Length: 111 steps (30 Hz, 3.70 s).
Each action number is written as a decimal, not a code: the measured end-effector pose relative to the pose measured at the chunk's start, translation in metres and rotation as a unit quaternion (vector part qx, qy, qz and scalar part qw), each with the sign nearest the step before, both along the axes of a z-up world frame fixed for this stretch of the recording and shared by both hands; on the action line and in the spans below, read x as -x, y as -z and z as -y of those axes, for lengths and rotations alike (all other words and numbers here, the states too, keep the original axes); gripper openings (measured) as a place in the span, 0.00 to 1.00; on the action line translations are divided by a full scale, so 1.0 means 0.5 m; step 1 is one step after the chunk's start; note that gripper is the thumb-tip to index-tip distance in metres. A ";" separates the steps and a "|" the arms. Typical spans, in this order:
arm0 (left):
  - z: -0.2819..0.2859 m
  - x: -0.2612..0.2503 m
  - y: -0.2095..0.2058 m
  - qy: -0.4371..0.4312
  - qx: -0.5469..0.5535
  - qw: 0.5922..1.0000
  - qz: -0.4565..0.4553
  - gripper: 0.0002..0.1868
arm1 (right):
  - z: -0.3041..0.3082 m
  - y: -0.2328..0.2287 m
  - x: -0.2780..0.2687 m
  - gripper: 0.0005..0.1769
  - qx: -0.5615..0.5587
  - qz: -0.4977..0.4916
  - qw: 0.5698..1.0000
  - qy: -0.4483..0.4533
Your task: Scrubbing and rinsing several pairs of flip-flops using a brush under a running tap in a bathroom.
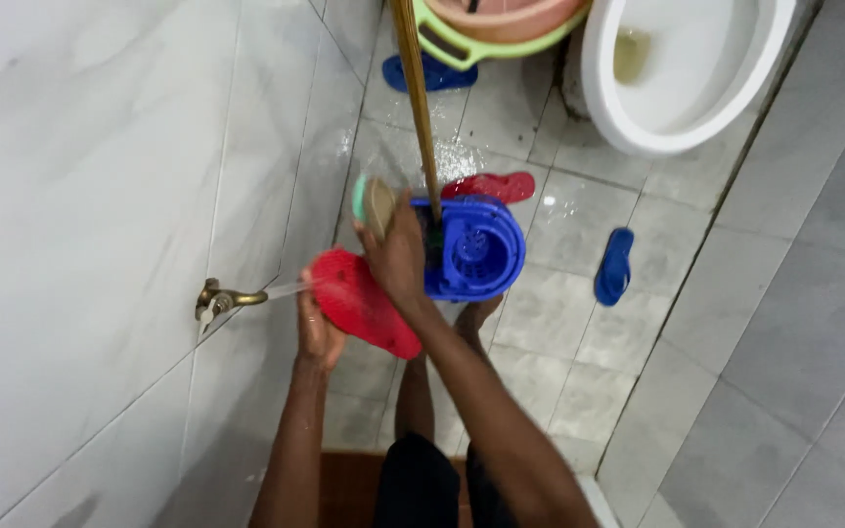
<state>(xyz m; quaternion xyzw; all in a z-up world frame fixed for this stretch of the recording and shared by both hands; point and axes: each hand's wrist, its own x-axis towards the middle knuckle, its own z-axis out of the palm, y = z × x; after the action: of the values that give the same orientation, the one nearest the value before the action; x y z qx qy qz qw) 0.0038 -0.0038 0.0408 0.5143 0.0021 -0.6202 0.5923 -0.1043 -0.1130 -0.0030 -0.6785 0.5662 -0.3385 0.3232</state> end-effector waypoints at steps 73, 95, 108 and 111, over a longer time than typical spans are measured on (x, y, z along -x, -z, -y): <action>-0.220 0.393 0.491 0.180 -0.297 0.937 0.039 0.30 | 0.290 1.109 0.496 0.19 -0.576 0.378 0.709 0.150; 0.005 0.242 0.371 0.063 -0.031 0.920 -0.385 0.54 | -0.079 0.232 0.446 0.22 -0.467 0.727 0.502 -0.032; 0.079 -0.015 0.204 0.012 0.081 0.936 -0.342 0.49 | -0.262 0.301 0.244 0.28 -0.693 0.474 0.538 0.077; 0.055 -0.071 0.252 0.066 0.069 0.952 -0.290 0.48 | -0.206 0.238 0.193 0.30 -0.691 0.338 0.639 -0.006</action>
<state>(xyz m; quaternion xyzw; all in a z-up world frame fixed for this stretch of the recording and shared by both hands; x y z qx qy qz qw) 0.0391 -0.0315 -0.0850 0.2694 0.0973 -0.7789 0.5579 -0.2006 -0.0100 -0.1219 -0.0995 0.4826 -0.0527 0.8686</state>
